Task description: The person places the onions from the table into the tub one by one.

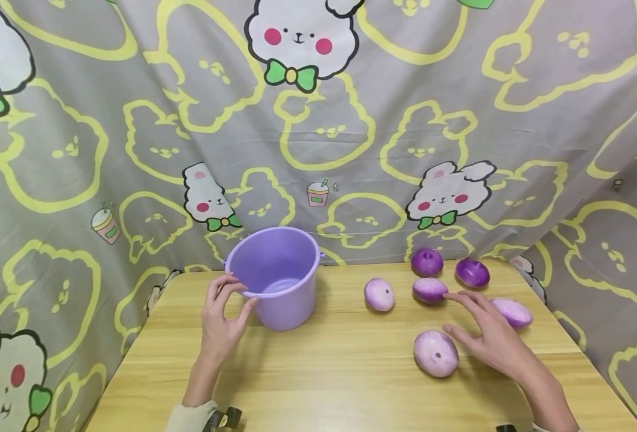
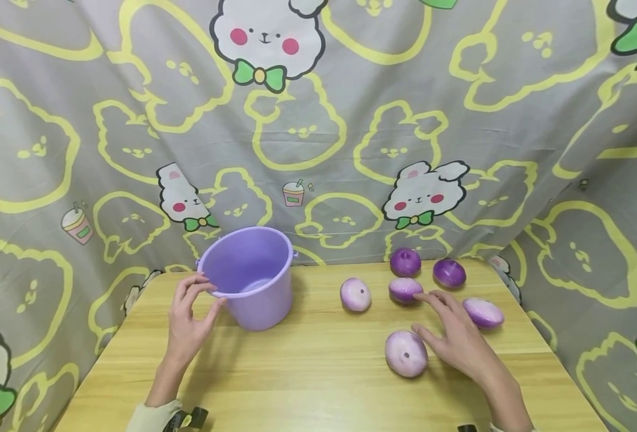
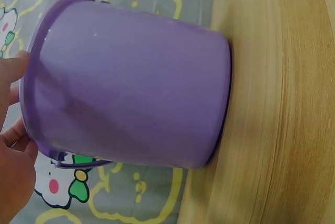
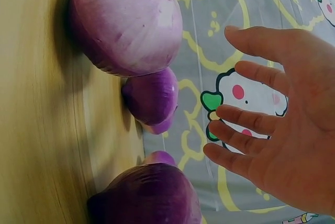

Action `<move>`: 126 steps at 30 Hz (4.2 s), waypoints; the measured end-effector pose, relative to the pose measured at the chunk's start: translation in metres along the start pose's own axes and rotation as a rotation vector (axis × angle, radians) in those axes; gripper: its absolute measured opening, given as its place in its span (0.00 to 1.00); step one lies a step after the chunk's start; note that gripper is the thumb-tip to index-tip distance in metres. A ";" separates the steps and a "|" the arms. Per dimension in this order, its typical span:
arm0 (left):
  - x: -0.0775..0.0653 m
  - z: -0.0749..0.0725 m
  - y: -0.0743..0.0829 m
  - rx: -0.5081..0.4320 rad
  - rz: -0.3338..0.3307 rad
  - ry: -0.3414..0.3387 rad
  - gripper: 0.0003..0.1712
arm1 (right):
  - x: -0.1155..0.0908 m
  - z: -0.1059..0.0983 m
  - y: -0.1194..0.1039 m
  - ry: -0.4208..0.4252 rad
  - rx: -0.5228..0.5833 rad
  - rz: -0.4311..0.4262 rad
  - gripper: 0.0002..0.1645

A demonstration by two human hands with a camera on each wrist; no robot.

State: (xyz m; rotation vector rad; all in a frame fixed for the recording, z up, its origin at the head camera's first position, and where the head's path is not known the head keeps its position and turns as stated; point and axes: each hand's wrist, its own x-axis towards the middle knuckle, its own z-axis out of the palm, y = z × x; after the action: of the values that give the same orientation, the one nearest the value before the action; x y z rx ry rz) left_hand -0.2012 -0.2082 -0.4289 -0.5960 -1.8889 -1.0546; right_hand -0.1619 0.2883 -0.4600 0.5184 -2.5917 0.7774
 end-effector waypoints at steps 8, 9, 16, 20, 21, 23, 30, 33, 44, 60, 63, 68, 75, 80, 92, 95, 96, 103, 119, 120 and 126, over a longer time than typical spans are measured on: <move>0.001 -0.003 0.003 -0.019 -0.010 -0.018 0.18 | 0.001 0.003 0.000 -0.010 -0.001 -0.004 0.35; 0.002 -0.002 0.004 -0.021 -0.010 -0.021 0.18 | 0.000 0.004 -0.001 -0.014 0.002 -0.001 0.35; 0.002 -0.002 0.004 -0.031 -0.007 -0.031 0.18 | -0.001 0.006 -0.003 -0.051 0.022 0.022 0.36; 0.002 -0.002 0.004 -0.043 -0.009 -0.035 0.18 | -0.001 0.008 -0.004 -0.069 0.026 0.028 0.37; 0.002 -0.002 0.004 -0.046 -0.010 -0.036 0.18 | -0.001 0.009 -0.004 -0.074 0.025 0.029 0.37; 0.002 -0.002 0.004 -0.048 -0.009 -0.037 0.18 | -0.001 0.010 -0.005 -0.082 0.024 0.030 0.37; 0.001 0.000 0.006 -0.054 -0.007 -0.040 0.18 | 0.000 0.012 -0.005 -0.104 0.026 0.026 0.37; 0.001 0.000 0.007 -0.063 -0.011 -0.045 0.18 | 0.000 0.013 -0.006 -0.114 0.034 0.026 0.37; -0.001 -0.001 0.015 -0.067 -0.008 -0.067 0.18 | -0.002 0.016 -0.009 -0.112 0.031 -0.018 0.36; -0.015 0.002 -0.006 -0.089 0.004 -0.091 0.21 | -0.002 0.022 -0.010 -0.157 0.052 0.023 0.36; -0.020 0.004 -0.014 -0.086 0.011 -0.088 0.21 | -0.001 0.023 -0.010 -0.155 0.046 0.008 0.37; -0.025 0.006 -0.015 -0.114 0.004 -0.094 0.22 | -0.002 0.022 -0.011 -0.139 0.028 -0.017 0.37; -0.027 0.008 -0.008 -0.135 0.007 -0.107 0.19 | -0.004 0.024 -0.010 -0.120 0.007 -0.053 0.38; -0.029 0.009 -0.004 -0.155 0.020 -0.104 0.17 | -0.008 0.027 -0.007 -0.125 -0.014 -0.060 0.37; -0.031 0.013 0.003 -0.178 0.029 -0.125 0.16 | -0.014 0.030 -0.007 -0.117 -0.030 -0.089 0.39; -0.032 0.013 0.005 -0.185 0.027 -0.133 0.16 | -0.015 0.031 -0.008 -0.122 -0.031 -0.091 0.40; -0.032 0.014 0.005 -0.186 0.028 -0.133 0.16 | -0.015 0.032 -0.008 -0.123 -0.031 -0.090 0.40; -0.035 0.014 0.007 -0.178 0.027 -0.123 0.17 | -0.016 0.035 -0.011 -0.150 -0.011 -0.078 0.40; -0.039 0.015 0.016 -0.222 0.036 -0.138 0.17 | -0.019 0.045 -0.015 -0.126 -0.032 -0.158 0.43; -0.039 0.015 0.016 -0.225 0.040 -0.137 0.17 | -0.019 0.045 -0.015 -0.126 -0.037 -0.160 0.44; -0.038 0.016 0.020 -0.230 0.036 -0.144 0.17 | -0.021 0.046 -0.016 -0.144 -0.055 -0.163 0.47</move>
State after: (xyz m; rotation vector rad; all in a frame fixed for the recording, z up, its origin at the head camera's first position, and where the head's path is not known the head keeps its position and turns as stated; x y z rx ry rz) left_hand -0.1743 -0.1835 -0.4572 -0.8542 -1.8848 -1.2438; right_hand -0.1482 0.2544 -0.4982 0.7837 -2.6511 0.6334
